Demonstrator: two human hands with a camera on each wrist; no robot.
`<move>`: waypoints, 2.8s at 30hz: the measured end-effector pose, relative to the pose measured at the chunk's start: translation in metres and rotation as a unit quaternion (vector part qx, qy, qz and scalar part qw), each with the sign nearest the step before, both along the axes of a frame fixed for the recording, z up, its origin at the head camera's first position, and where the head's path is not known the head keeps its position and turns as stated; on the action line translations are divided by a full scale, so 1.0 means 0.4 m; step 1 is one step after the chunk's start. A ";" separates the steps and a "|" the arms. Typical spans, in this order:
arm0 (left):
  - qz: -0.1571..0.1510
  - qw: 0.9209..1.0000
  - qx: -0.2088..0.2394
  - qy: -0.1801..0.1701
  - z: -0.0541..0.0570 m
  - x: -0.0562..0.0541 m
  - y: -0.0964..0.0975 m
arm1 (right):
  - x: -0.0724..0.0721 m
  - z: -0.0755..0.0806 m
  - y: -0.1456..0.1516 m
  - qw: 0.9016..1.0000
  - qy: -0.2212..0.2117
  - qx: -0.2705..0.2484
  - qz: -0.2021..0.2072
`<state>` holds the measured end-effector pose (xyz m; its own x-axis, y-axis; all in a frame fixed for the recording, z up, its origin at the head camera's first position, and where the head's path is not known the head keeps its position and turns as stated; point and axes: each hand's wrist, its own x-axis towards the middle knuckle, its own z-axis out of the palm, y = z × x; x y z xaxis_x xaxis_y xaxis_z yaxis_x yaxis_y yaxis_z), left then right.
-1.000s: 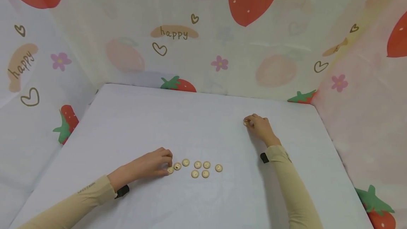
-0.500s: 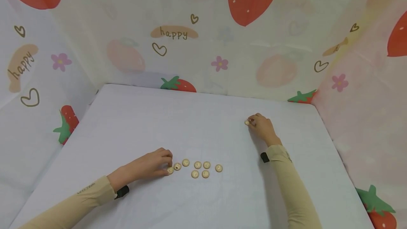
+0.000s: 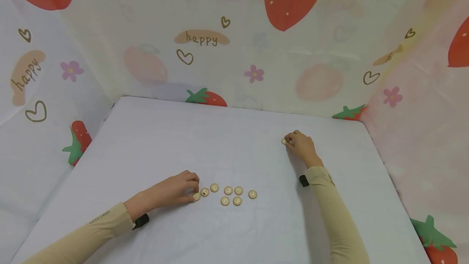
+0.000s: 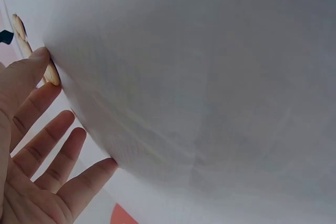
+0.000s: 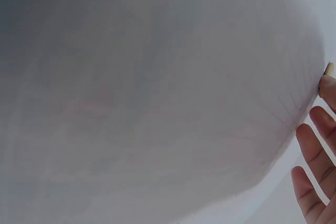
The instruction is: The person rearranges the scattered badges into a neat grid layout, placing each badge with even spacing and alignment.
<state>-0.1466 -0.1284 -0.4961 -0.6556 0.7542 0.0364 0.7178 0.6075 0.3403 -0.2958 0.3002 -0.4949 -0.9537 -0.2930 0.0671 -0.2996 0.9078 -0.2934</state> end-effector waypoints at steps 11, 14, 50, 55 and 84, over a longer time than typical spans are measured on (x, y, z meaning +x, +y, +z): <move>-0.004 1.000 0.003 0.009 -0.001 0.001 0.001 | 0.005 0.002 -0.005 1.000 0.007 0.009 0.000; -0.004 1.000 0.002 0.005 0.003 0.003 0.001 | 0.007 0.001 -0.004 1.000 0.007 0.011 0.003; 0.024 1.000 0.010 -0.001 0.007 0.006 0.001 | 0.099 0.026 -0.063 0.992 0.066 0.023 0.103; 0.022 1.000 0.012 0.003 0.014 0.006 0.001 | 0.113 0.034 -0.086 0.990 0.062 0.019 0.123; 0.031 0.999 0.006 0.006 0.000 0.006 0.002 | 0.236 0.047 -0.185 0.983 0.018 0.042 0.177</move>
